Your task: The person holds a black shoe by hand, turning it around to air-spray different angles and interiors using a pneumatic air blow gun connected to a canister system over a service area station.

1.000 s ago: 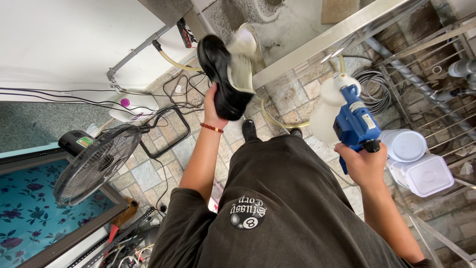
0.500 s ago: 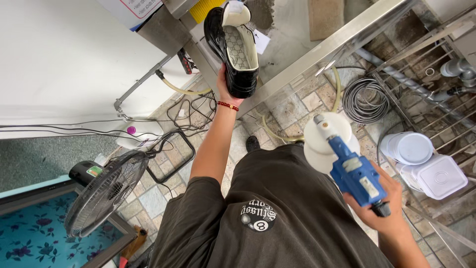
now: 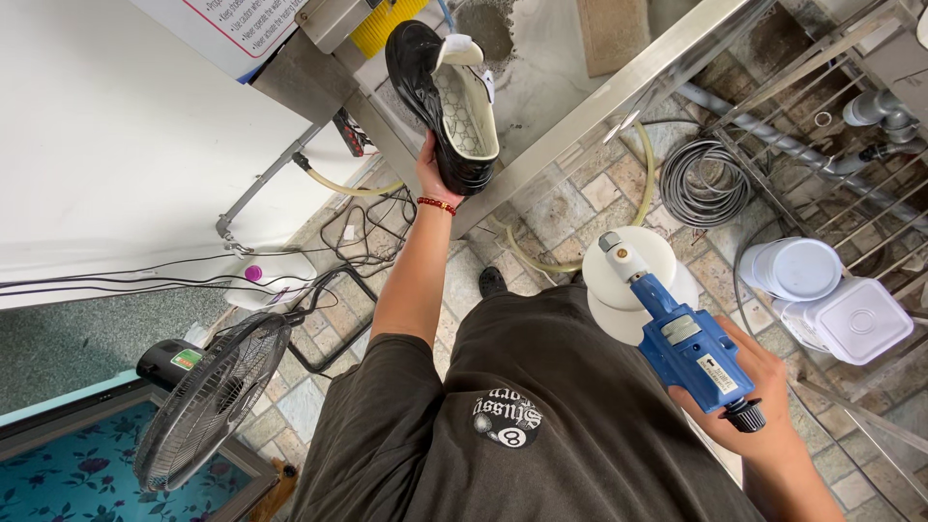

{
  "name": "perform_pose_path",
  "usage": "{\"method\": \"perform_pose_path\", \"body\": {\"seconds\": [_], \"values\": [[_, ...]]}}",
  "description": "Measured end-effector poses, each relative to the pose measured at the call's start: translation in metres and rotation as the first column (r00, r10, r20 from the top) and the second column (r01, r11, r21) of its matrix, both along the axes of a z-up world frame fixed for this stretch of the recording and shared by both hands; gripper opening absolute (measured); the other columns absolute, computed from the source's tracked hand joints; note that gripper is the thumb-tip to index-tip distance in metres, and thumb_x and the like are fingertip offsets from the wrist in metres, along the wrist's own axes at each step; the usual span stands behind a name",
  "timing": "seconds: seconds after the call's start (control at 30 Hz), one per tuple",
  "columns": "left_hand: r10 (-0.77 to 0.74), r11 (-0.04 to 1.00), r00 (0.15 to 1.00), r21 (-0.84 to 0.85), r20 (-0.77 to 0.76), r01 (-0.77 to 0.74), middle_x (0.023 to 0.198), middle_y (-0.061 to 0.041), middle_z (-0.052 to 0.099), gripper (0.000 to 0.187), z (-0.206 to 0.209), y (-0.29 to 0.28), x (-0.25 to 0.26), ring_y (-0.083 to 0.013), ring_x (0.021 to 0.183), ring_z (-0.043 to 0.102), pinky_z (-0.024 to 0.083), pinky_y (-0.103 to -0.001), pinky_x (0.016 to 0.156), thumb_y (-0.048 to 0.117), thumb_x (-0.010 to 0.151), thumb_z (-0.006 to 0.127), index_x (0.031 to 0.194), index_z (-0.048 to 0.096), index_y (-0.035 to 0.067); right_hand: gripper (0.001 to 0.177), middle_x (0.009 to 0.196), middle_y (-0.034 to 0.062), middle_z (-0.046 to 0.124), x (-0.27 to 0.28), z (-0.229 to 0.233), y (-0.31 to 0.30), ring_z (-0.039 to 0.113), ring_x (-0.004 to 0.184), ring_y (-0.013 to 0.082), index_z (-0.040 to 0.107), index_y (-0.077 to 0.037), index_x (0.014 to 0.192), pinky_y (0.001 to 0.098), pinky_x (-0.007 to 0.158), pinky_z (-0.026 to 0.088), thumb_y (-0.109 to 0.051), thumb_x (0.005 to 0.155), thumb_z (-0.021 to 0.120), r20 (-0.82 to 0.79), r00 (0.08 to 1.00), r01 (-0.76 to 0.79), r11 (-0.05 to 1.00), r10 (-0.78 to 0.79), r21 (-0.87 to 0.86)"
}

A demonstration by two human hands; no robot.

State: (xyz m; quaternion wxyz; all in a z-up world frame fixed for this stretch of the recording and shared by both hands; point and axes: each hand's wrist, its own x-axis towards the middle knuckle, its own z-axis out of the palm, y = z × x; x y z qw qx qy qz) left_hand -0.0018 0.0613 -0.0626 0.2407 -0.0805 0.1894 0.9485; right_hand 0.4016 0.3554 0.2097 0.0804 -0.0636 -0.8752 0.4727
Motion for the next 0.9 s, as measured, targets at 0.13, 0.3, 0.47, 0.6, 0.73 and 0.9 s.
{"method": "perform_pose_path", "body": {"seconds": [0.13, 0.3, 0.47, 0.6, 0.73, 0.9], "values": [[-0.008, 0.999, 0.999, -0.039, 0.052, 0.01, 0.131, -0.014, 0.068, 0.046, -0.001, -0.004, 0.003, -0.0294, 0.118, 0.066, 0.051, -0.045, 0.107, 0.036, 0.106, 0.052, 0.133, 0.062, 0.0, 0.053, 0.113, 0.0185, 0.072, 0.004, -0.005, 0.001, 0.075, 0.091, 0.0274, 0.069, -0.001, 0.108, 0.0332, 0.08, 0.057, -0.02, 0.06, 0.082, 0.002, 1.0, 0.003, 1.0, -0.003, -0.01], [0.0, 0.997, 1.0, -0.075, 0.026, 0.002, 0.13, -0.013, 0.068, 0.044, -0.005, -0.009, 0.006, -0.0289, 0.116, 0.067, 0.052, -0.045, 0.104, 0.034, 0.106, 0.054, 0.133, 0.062, 0.0, 0.06, 0.123, 0.0222, 0.069, 0.009, -0.016, 0.01, 0.074, 0.102, 0.0304, 0.068, 0.002, 0.112, 0.0345, 0.089, 0.057, -0.022, 0.06, 0.083, -0.039, 0.999, 0.001, 0.999, 0.0, 0.032], [-0.003, 0.996, 1.0, -0.086, 0.0, 0.003, 0.131, -0.013, 0.068, 0.044, -0.01, -0.019, 0.003, -0.0288, 0.117, 0.067, 0.052, -0.045, 0.105, 0.033, 0.106, 0.054, 0.133, 0.062, 0.0, 0.059, 0.121, 0.0203, 0.071, 0.013, -0.017, 0.015, 0.076, 0.093, 0.0262, 0.068, 0.001, 0.111, 0.0329, 0.083, 0.058, -0.021, 0.058, 0.083, 0.014, 1.0, 0.021, 0.999, -0.02, -0.026], [-0.01, 0.994, 0.999, -0.111, -0.034, 0.006, 0.132, -0.014, 0.068, 0.044, -0.01, -0.026, 0.002, -0.0292, 0.118, 0.067, 0.051, -0.045, 0.106, 0.033, 0.107, 0.054, 0.134, 0.061, -0.001, 0.059, 0.116, 0.0181, 0.072, 0.014, -0.013, 0.019, 0.076, 0.09, 0.0235, 0.069, 0.0, 0.11, 0.0311, 0.08, 0.058, -0.02, 0.056, 0.083, 0.015, 1.0, -0.013, 1.0, 0.013, -0.011], [-0.018, 0.992, 1.0, -0.123, -0.01, 0.017, 0.13, -0.014, 0.068, 0.044, -0.007, -0.033, -0.001, -0.0293, 0.118, 0.067, 0.051, -0.046, 0.105, 0.033, 0.105, 0.054, 0.133, 0.062, 0.0, 0.058, 0.107, 0.0121, 0.075, 0.017, -0.006, 0.021, 0.076, 0.083, 0.0188, 0.069, 0.0, 0.112, 0.0302, 0.079, 0.058, -0.016, 0.058, 0.082, 0.044, 0.999, 0.022, 0.998, -0.02, -0.055], [0.006, 0.985, 1.0, -0.171, 0.017, -0.003, 0.128, -0.013, 0.07, 0.044, -0.005, -0.04, -0.004, -0.0288, 0.115, 0.068, 0.052, -0.044, 0.104, 0.033, 0.104, 0.056, 0.132, 0.062, 0.0, 0.049, 0.102, 0.0112, 0.075, 0.017, 0.01, 0.029, 0.076, 0.082, 0.0189, 0.071, 0.0, 0.104, 0.0299, 0.077, 0.058, -0.011, 0.057, 0.081, 0.1, 0.995, 0.016, 0.998, -0.01, -0.057]]}}
